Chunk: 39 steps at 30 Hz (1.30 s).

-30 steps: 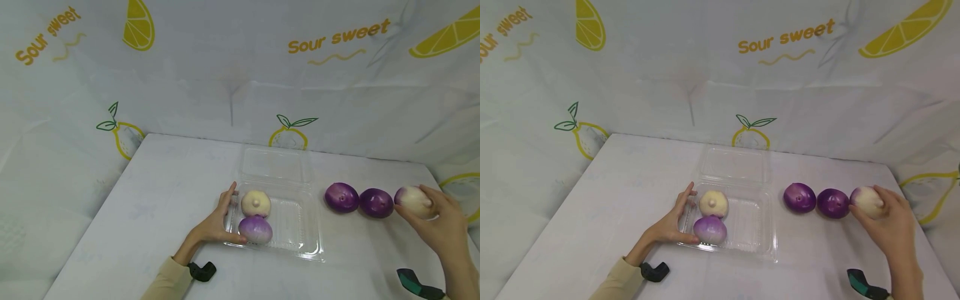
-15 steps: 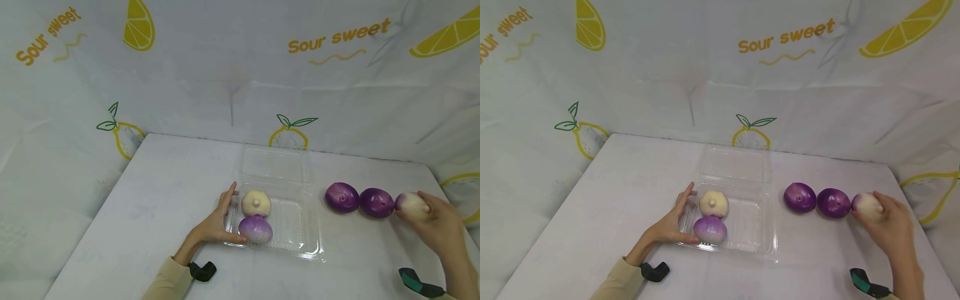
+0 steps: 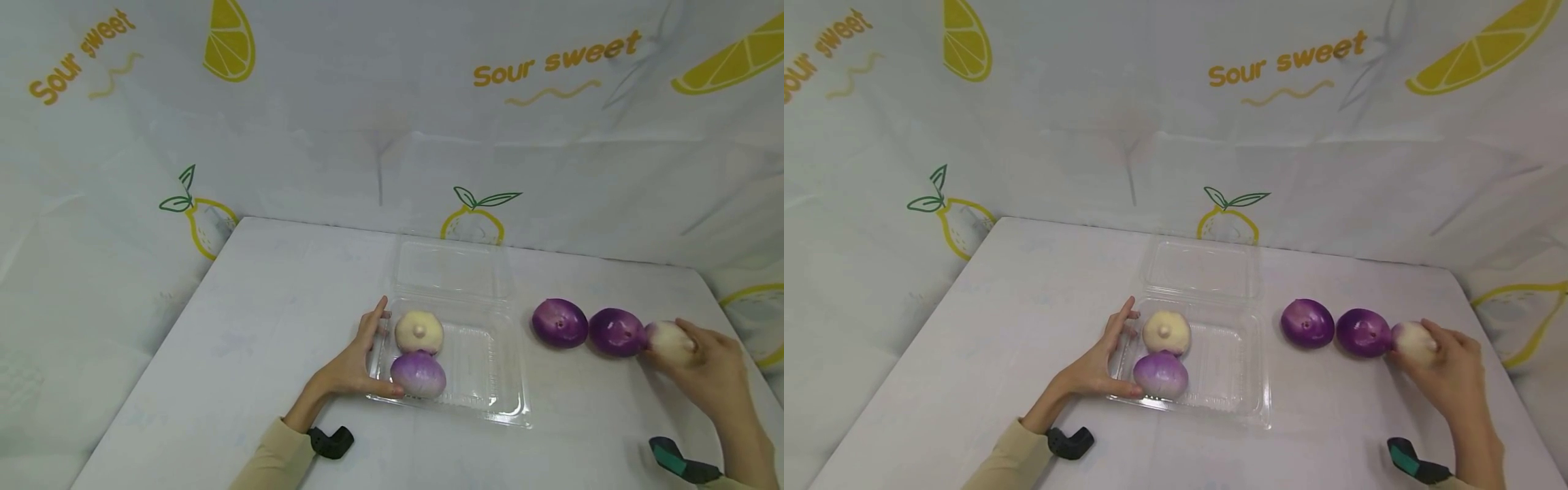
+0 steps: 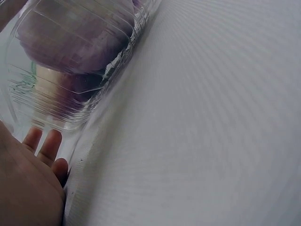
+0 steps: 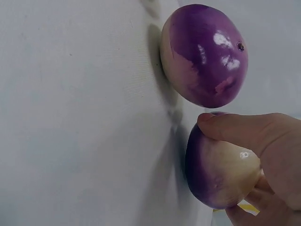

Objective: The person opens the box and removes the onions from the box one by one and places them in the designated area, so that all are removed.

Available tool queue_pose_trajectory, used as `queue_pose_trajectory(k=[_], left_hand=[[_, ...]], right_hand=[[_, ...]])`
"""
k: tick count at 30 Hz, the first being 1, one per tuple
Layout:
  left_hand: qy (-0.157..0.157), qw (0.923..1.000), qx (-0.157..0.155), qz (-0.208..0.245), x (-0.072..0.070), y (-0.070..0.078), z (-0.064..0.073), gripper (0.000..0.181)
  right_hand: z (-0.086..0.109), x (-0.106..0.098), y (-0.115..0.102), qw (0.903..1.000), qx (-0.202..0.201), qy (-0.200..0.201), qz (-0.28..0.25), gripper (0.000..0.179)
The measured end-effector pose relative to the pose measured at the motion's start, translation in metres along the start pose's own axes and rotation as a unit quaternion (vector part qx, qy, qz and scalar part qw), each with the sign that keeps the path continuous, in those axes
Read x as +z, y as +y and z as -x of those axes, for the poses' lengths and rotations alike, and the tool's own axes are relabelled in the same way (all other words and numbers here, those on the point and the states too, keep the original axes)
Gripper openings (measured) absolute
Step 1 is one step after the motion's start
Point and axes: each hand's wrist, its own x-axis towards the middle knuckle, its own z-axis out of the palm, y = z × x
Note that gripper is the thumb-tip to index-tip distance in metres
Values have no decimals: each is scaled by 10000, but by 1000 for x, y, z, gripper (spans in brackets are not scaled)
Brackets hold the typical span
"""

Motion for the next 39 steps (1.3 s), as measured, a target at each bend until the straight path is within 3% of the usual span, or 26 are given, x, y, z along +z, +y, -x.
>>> queue_pose_trajectory(k=[11,33,39], left_hand=[[-29,10000,46,43,0,0,-1,145],[8,10000,3,23,1,-1,0,146],[10,10000,-1,40,1,0,0,146]], right_hand=[[1,2,1,9979,411,-490,119,75],[5,3,-1,9986,275,-410,-179,74],[5,1,-5,9979,432,-455,-160,73]])
